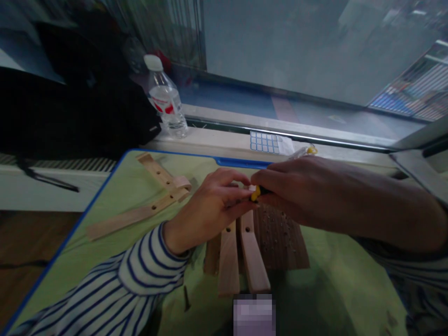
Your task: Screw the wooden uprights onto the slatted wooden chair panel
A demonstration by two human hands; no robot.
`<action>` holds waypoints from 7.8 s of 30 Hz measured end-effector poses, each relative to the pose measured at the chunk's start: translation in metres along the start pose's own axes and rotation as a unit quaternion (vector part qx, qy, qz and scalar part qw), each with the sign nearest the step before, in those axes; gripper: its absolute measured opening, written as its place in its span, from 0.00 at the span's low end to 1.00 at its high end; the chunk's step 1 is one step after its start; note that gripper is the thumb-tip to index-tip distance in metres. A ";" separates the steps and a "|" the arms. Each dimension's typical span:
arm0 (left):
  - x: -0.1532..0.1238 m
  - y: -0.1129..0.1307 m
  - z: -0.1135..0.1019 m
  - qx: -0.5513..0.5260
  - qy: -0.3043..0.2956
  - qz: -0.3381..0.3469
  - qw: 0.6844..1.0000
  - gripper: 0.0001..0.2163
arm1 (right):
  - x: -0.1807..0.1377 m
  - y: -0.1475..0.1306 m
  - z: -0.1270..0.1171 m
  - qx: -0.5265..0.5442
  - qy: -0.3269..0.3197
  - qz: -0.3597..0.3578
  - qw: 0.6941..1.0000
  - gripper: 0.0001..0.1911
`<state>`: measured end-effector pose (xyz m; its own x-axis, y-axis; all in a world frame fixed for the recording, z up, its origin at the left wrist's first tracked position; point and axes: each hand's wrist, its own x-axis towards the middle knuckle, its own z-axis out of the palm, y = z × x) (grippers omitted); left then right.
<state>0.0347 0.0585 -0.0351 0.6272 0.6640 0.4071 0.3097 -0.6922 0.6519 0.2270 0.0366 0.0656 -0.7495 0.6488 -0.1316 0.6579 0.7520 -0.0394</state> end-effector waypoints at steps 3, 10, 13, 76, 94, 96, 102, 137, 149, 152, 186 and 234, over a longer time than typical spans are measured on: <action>0.000 0.000 -0.002 -0.003 -0.011 0.010 1.000 0.07 | 0.000 -0.002 0.001 0.007 0.017 0.006 1.000 0.05; 0.000 -0.001 -0.005 -0.015 -0.031 0.029 0.999 0.07 | 0.001 -0.009 0.002 -0.023 0.021 0.027 0.999 0.07; 0.000 -0.002 -0.006 -0.015 -0.035 0.039 0.999 0.08 | 0.000 -0.010 0.004 -0.034 0.032 0.011 0.999 0.07; -0.007 0.020 -0.037 0.089 0.031 -0.043 0.995 0.16 | -0.052 -0.013 0.010 0.091 0.209 0.113 0.967 0.11; -0.106 0.021 -0.018 0.173 -0.112 -0.121 0.971 0.30 | -0.172 -0.038 0.175 0.173 0.354 0.456 0.798 0.16; -0.114 0.018 -0.004 0.178 -0.083 -0.109 0.974 0.30 | -0.170 -0.039 0.185 0.161 0.346 0.461 0.801 0.16; -0.118 0.012 0.017 0.202 -0.050 -0.078 0.975 0.26 | -0.159 -0.041 0.201 0.118 0.312 0.455 0.826 0.17; -0.114 0.016 -0.001 0.140 -0.033 -0.097 0.985 0.21 | -0.101 -0.040 0.170 -0.081 0.212 0.248 0.942 0.23; -0.169 0.035 -0.064 0.141 0.002 -0.192 0.971 0.15 | -0.090 -0.107 0.137 -0.027 0.249 0.181 0.951 0.11; -0.186 0.035 -0.070 0.188 -0.010 -0.199 0.962 0.16 | -0.072 -0.129 0.128 -0.013 0.212 0.152 0.965 0.12; -0.214 0.018 -0.024 0.172 -0.046 -0.158 0.971 0.11 | 0.029 -0.202 0.142 -0.102 0.095 -0.051 0.989 0.15; -0.189 0.022 -0.013 0.172 -0.049 -0.169 0.969 0.15 | 0.034 -0.168 0.133 -0.084 0.102 0.017 0.991 0.09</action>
<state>-0.0863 -0.0789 -0.0892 0.5084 0.8508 0.1331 0.7188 -0.5044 0.4785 0.1006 -0.0835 -0.0642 -0.7372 0.6717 0.0737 0.6749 0.7265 0.1293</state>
